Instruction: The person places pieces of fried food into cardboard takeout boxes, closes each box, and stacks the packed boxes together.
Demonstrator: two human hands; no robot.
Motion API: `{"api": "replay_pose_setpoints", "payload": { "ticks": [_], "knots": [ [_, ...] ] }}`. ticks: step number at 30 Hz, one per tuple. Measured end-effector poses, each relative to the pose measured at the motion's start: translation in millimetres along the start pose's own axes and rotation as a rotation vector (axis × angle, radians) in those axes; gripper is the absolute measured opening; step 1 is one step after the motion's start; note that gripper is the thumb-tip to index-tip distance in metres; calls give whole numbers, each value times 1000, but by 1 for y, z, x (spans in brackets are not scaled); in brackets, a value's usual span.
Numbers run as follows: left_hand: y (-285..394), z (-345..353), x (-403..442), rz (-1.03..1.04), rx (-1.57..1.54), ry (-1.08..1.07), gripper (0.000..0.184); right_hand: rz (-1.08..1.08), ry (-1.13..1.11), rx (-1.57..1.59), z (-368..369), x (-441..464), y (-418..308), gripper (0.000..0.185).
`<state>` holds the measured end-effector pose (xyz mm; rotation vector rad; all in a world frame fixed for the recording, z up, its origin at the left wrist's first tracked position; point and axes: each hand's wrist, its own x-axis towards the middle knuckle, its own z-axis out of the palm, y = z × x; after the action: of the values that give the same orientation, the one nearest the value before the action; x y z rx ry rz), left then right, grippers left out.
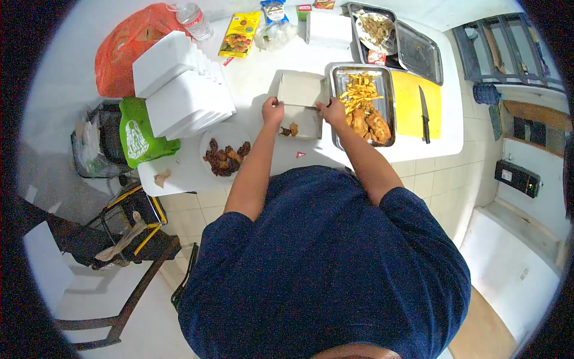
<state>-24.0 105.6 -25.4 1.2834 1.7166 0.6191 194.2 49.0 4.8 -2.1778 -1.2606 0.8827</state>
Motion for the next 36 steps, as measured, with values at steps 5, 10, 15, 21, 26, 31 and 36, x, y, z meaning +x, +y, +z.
{"api": "replay_pose_setpoints", "payload": {
  "ticks": [5,10,15,21,26,31,36],
  "knots": [
    [9,-11,-13,20,-38,11,22,2,-47,24,3,11,16,48],
    [-22,-13,-20,133,-52,-63,28,-127,-31,27,-51,-18,-4,52],
    [-55,-7,-33,93,-171,-120,34,-93,-26,154,-65,-32,17,44],
    [-46,-20,-54,113,-75,-158,37,-30,190,92,-65,-44,65,27],
    [-47,-27,-65,109,-74,-254,40,-163,240,-13,-84,-54,87,23],
    [-34,-36,-84,194,-40,-257,42,-105,174,-262,-84,-68,83,18],
    [-46,-27,-93,151,-135,-290,44,-62,188,-265,-67,-74,97,17]
  ]
}}
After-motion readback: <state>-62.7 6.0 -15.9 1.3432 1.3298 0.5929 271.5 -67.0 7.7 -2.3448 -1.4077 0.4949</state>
